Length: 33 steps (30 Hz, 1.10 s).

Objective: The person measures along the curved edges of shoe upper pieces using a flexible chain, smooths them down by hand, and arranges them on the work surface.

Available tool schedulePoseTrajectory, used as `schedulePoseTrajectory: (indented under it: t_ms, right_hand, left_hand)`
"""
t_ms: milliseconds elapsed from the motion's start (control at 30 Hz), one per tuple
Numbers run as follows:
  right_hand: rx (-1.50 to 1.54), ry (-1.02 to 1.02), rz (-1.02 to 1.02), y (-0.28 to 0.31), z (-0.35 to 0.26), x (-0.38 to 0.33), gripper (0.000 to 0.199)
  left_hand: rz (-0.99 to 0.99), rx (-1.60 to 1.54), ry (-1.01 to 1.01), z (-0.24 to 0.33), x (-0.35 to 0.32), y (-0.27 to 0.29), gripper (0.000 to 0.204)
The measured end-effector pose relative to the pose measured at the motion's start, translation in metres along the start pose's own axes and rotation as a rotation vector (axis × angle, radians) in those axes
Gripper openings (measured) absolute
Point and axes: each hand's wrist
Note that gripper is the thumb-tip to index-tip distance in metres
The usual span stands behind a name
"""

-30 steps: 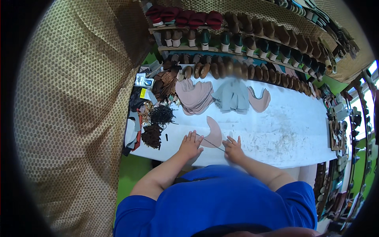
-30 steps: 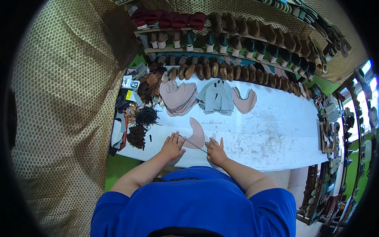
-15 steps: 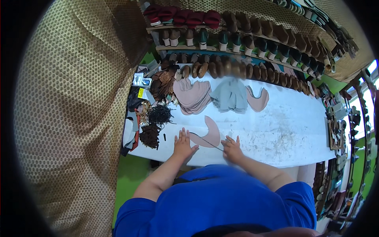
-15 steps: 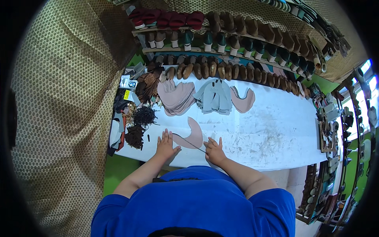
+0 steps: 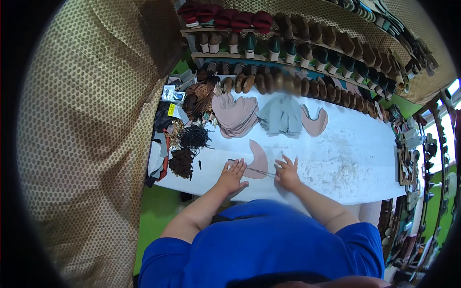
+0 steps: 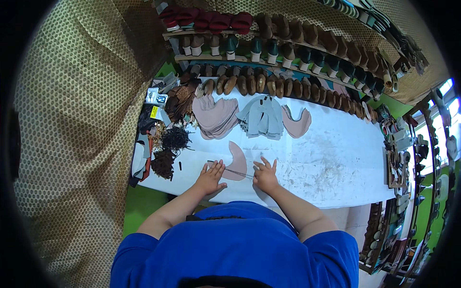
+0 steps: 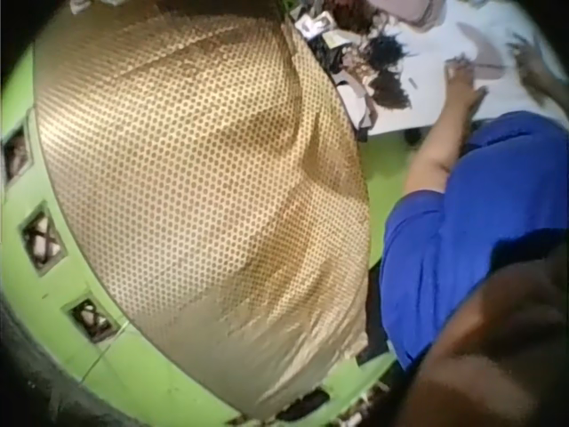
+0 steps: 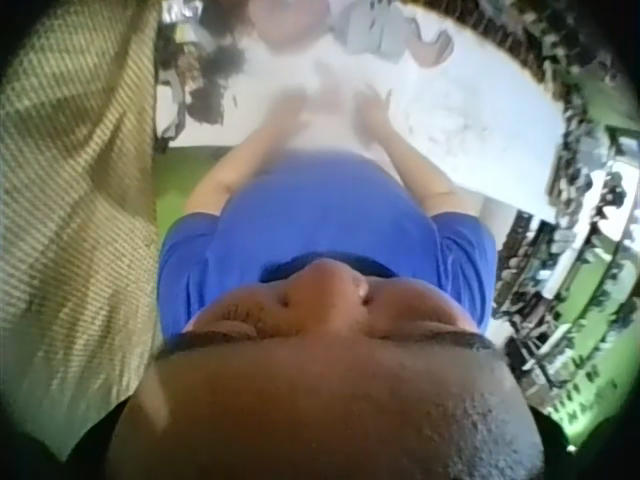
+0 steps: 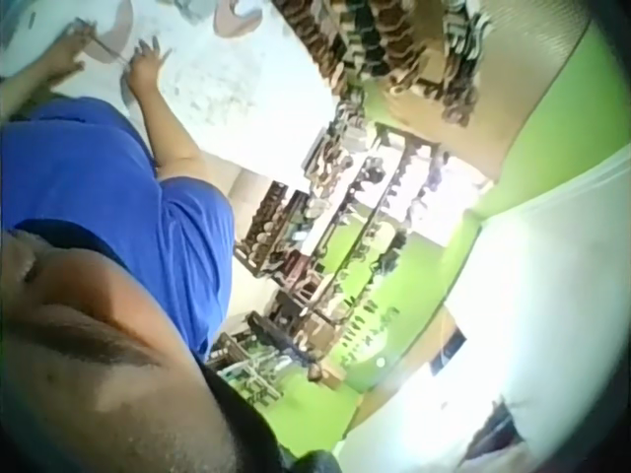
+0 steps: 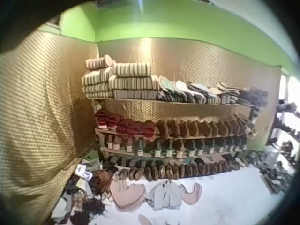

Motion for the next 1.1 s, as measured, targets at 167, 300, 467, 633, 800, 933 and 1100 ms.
schedulePoseTrajectory:
  t_ms: [167, 300, 467, 633, 800, 933, 1100]
  right_hand:
    - [-0.045, -0.051, 0.022, 0.028, 0.004, 0.036, 0.004]
    - [-0.097, -0.010, -0.003, 0.041, 0.001, 0.061, 0.005]
    - [-0.192, 0.043, -0.013, 0.031, 0.011, 0.080, 0.016]
    - [-0.279, 0.071, -0.002, 0.014, 0.019, 0.094, 0.027]
    - [-0.294, 0.021, -0.040, 0.003, 0.021, 0.099, 0.023]
    - [-0.264, -0.045, 0.012, -0.005, 0.023, 0.094, 0.018]
    - [-0.314, 0.045, 0.084, -0.016, 0.021, 0.072, 0.024]
  left_hand:
    - [-0.011, 0.030, 0.021, 0.003, -0.001, -0.001, 0.092]
    - [-0.010, 0.025, 0.052, 0.006, 0.000, -0.003, 0.091]
    - [0.003, 0.026, 0.052, 0.006, 0.000, -0.003, 0.090]
    - [0.029, 0.037, 0.047, 0.006, -0.002, 0.000, 0.088]
    - [0.008, 0.021, 0.024, 0.005, -0.001, 0.005, 0.085]
    - [-0.029, 0.051, 0.019, 0.008, 0.001, 0.012, 0.085]
    - [0.105, -0.075, 0.027, 0.004, -0.002, -0.011, 0.090]
Point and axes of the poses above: each hand's wrist, its own x-axis towards the middle knuckle, its own y-axis out of the back of the hand, z = x × y, and after that the axes turned 3 degrees about x, right-handed
